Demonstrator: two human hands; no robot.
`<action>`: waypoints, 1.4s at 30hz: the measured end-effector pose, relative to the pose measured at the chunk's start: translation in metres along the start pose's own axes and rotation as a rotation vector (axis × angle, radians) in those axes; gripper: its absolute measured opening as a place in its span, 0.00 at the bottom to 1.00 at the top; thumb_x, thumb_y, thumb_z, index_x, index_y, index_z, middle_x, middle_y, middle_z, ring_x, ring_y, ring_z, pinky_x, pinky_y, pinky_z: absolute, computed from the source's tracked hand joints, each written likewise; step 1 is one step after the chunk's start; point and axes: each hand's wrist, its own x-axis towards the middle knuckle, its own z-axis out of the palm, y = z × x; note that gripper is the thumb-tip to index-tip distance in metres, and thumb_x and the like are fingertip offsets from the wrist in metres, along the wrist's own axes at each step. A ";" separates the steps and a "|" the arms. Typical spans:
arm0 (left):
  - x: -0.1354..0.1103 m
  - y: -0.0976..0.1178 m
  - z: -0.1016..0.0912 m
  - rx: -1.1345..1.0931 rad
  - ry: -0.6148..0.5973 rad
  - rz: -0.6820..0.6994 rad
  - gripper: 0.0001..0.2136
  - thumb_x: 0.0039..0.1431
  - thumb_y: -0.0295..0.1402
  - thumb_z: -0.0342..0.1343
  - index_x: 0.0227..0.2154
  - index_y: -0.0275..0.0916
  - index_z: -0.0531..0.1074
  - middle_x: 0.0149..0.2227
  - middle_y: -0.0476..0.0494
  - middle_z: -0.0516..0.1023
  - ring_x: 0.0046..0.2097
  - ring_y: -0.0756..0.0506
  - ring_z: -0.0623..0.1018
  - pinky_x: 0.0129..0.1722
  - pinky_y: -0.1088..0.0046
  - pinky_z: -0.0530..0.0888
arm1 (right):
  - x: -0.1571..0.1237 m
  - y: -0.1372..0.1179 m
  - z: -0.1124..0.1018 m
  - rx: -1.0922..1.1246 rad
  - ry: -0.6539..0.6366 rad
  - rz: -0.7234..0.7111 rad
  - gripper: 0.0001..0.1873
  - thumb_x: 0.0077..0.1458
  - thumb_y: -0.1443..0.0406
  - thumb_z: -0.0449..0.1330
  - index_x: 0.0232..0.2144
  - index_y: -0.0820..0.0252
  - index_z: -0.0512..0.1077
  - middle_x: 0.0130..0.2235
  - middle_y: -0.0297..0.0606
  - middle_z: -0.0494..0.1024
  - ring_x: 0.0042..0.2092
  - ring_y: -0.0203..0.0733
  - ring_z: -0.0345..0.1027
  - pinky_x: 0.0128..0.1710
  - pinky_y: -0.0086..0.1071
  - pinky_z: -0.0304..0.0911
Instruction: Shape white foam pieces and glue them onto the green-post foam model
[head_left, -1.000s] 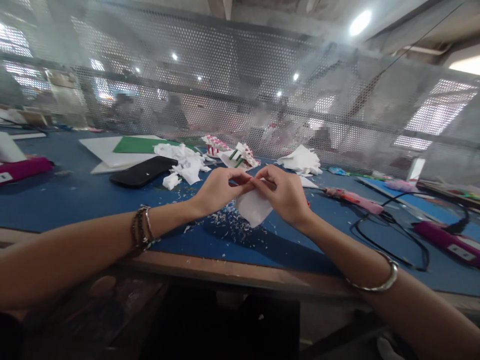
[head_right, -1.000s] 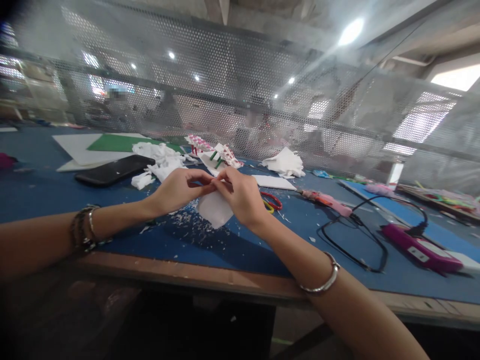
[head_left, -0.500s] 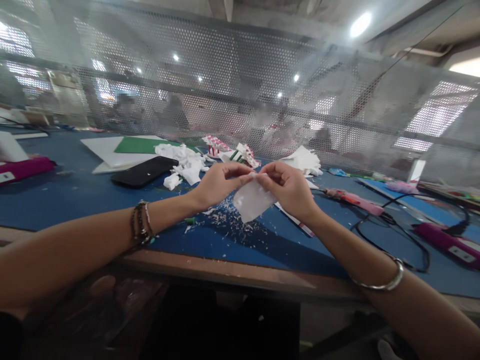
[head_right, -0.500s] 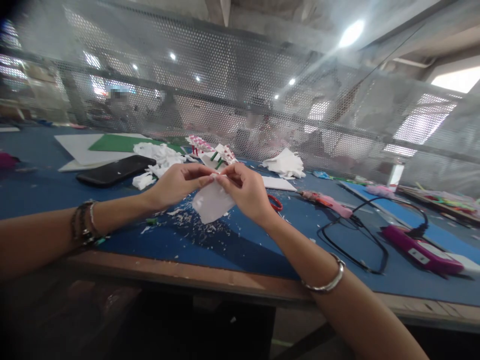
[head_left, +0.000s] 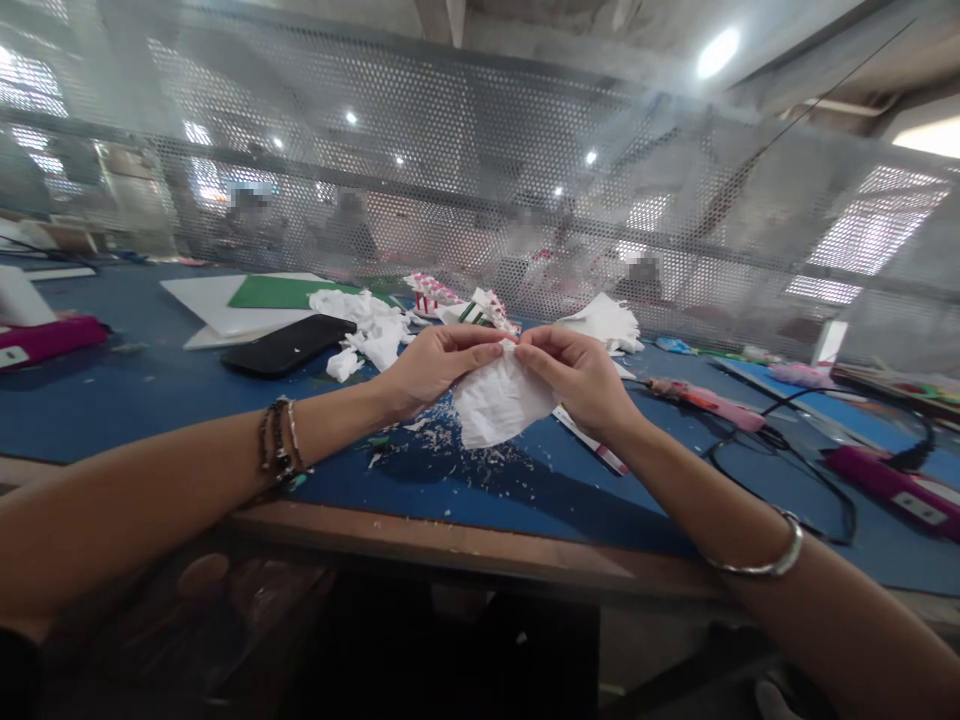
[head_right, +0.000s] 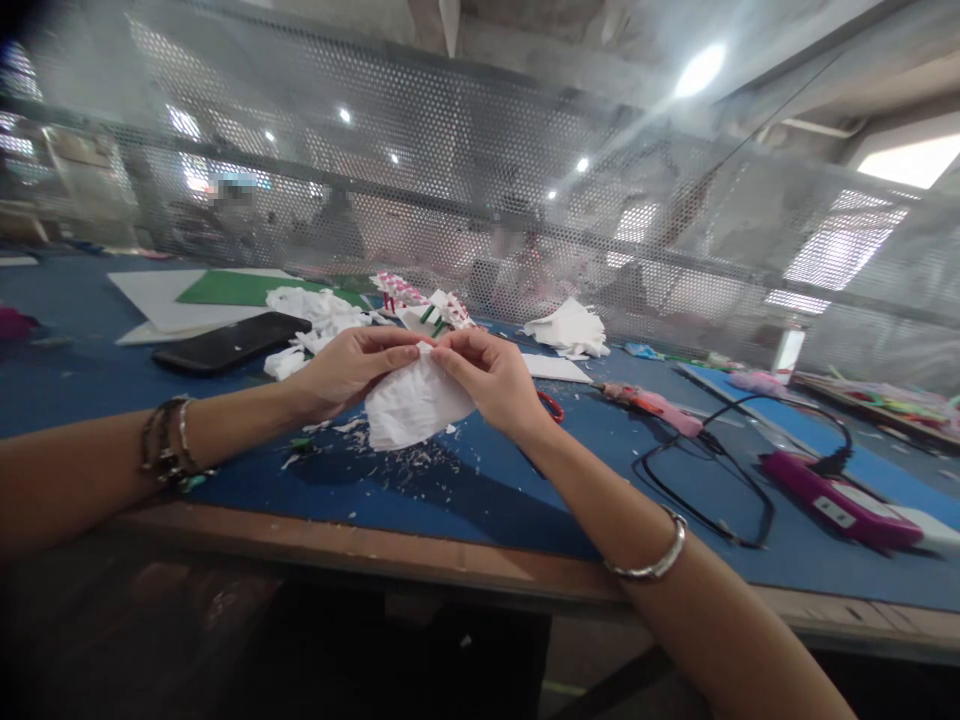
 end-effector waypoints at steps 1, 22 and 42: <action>0.000 0.001 0.000 -0.011 -0.007 -0.005 0.07 0.42 0.30 0.59 0.28 0.38 0.75 0.27 0.48 0.77 0.28 0.53 0.72 0.29 0.79 0.68 | 0.000 -0.001 0.000 0.011 -0.008 -0.002 0.07 0.43 0.63 0.58 0.23 0.62 0.66 0.22 0.29 0.65 0.23 0.26 0.55 0.21 0.24 0.50; 0.000 0.000 -0.003 -0.083 -0.052 -0.070 0.03 0.41 0.30 0.59 0.19 0.37 0.70 0.26 0.51 0.73 0.25 0.55 0.70 0.27 0.79 0.66 | -0.010 -0.008 0.012 -0.142 0.041 -0.170 0.06 0.44 0.65 0.57 0.22 0.59 0.62 0.21 0.27 0.63 0.21 0.26 0.53 0.18 0.24 0.48; -0.015 0.002 0.009 0.653 0.073 0.522 0.10 0.51 0.32 0.53 0.36 0.39 0.74 0.41 0.43 0.75 0.42 0.48 0.72 0.44 0.73 0.66 | -0.011 0.000 0.012 -0.297 0.203 -0.323 0.04 0.48 0.67 0.55 0.24 0.58 0.62 0.24 0.29 0.65 0.25 0.29 0.58 0.23 0.26 0.54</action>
